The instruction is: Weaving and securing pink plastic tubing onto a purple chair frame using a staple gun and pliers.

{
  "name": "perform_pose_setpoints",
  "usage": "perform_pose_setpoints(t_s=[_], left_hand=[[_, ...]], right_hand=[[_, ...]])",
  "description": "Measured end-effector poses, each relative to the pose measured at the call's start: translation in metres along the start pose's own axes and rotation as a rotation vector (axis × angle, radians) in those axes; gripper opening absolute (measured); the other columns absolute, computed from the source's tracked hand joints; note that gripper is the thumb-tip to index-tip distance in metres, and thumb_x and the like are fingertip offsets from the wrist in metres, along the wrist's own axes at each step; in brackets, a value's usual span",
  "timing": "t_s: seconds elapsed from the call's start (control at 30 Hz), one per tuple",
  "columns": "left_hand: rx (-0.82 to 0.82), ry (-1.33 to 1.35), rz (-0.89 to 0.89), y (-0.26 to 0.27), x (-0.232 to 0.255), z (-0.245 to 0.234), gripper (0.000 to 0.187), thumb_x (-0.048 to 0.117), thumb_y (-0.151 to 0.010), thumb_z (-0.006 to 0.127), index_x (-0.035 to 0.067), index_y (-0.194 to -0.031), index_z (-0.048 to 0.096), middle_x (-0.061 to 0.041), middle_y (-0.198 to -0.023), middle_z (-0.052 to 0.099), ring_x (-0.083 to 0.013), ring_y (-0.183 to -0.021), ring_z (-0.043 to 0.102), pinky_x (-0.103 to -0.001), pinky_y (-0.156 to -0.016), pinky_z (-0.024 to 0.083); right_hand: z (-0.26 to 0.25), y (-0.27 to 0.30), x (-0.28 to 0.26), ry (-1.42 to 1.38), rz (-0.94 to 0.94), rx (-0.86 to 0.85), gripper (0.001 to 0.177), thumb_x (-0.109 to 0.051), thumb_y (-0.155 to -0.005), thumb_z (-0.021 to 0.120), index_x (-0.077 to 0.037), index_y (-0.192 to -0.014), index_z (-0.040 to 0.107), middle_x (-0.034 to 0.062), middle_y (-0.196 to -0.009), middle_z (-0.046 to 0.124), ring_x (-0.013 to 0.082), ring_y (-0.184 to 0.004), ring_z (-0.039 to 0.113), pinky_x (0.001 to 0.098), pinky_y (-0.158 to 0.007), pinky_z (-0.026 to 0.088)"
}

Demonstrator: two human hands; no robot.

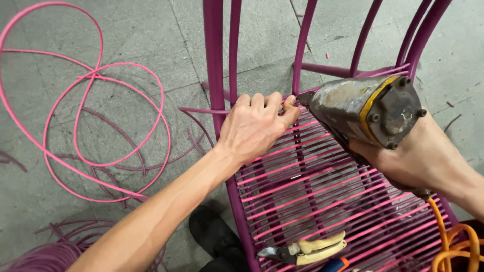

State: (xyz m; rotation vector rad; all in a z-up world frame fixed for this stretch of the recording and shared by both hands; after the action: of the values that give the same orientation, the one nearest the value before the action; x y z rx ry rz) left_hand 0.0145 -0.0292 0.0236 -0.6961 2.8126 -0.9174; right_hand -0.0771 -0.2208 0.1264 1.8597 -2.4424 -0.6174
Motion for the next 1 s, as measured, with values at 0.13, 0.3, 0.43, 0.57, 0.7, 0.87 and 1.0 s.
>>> perform_pose_setpoints(t_s=[0.13,0.3,0.43,0.57,0.7,0.87,1.0], left_hand=[[-0.005,0.016,-0.003,0.0,0.0,0.0,0.013,0.023,-0.103,0.058,0.014,-0.111,0.064,-0.002,-0.078,0.057,-0.0185,-0.065,0.059,-0.037,-0.056,0.043],[0.0,-0.001,0.0,0.0,-0.001,0.001,0.013,0.024,-0.101,0.058,0.015,-0.109,0.064,-0.002,-0.08,0.057,-0.0182,-0.065,0.059,-0.036,-0.057,0.043],[-0.01,-0.006,0.004,-0.001,0.0,-0.002,0.013,0.024,-0.1,0.059,0.015,-0.108,0.064,-0.001,-0.079,0.057,-0.0177,-0.065,0.059,-0.036,-0.056,0.043],[0.011,-0.014,0.001,0.0,-0.001,-0.002,0.013,0.025,-0.102,0.059,0.015,-0.108,0.064,-0.002,-0.079,0.056,-0.0177,-0.064,0.058,-0.036,-0.056,0.043],[-0.005,-0.02,0.007,-0.001,0.0,-0.003,0.012,0.024,-0.1,0.06,0.015,-0.107,0.063,-0.001,-0.08,0.056,-0.0173,-0.065,0.058,-0.036,-0.056,0.042],[-0.003,-0.021,0.015,0.0,0.0,-0.003,0.012,0.024,-0.101,0.06,0.015,-0.107,0.063,-0.001,-0.079,0.055,-0.0175,-0.066,0.058,-0.035,-0.056,0.042],[0.027,-0.023,0.03,-0.001,0.002,-0.004,0.011,0.024,-0.1,0.06,0.019,-0.109,0.064,-0.002,-0.08,0.056,-0.0185,-0.066,0.059,-0.036,-0.055,0.042]], right_hand=[[0.0,0.0,0.0,0.048,0.03,-0.002,0.049,-0.019,-0.076,0.081,-0.008,-0.123,0.072,0.0107,-0.107,0.078,0.025,-0.099,0.075,0.0416,-0.088,0.058],[-0.003,0.0,-0.013,0.098,0.047,-0.05,0.036,-0.022,-0.081,0.082,-0.012,-0.115,0.076,0.0082,-0.102,0.079,0.0238,-0.095,0.075,0.0412,-0.088,0.058],[-0.002,0.001,-0.01,0.009,0.082,-0.059,0.043,-0.023,-0.079,0.082,-0.01,-0.119,0.072,0.0087,-0.103,0.079,0.0228,-0.092,0.076,0.0395,-0.084,0.06],[-0.003,-0.001,-0.013,0.026,-0.003,-0.027,0.043,-0.019,-0.078,0.08,-0.009,-0.119,0.073,0.0095,-0.104,0.078,0.0239,-0.093,0.075,0.0399,-0.083,0.059],[-0.004,0.0,-0.012,0.012,0.042,-0.032,0.045,-0.018,-0.075,0.079,-0.009,-0.119,0.072,0.0094,-0.103,0.078,0.0239,-0.095,0.075,0.0399,-0.085,0.059],[0.001,-0.001,-0.003,0.027,0.016,-0.032,0.046,-0.018,-0.076,0.08,-0.008,-0.12,0.072,0.0106,-0.104,0.077,0.0247,-0.096,0.075,0.0404,-0.085,0.059],[-0.001,0.003,-0.028,-0.052,0.038,-0.044,0.036,-0.022,-0.08,0.078,-0.012,-0.114,0.074,0.0084,-0.094,0.079,0.0228,-0.085,0.078,0.0389,-0.077,0.061]])
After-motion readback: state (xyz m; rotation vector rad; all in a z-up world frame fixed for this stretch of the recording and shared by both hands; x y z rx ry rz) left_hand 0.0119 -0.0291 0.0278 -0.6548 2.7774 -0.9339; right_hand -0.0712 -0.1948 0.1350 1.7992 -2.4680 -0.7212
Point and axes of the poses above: each hand's wrist, its own y-axis away from the middle knuckle, its own z-axis out of the palm, x = y × z, the point moved 4 cm from there along -y, towards the middle knuckle
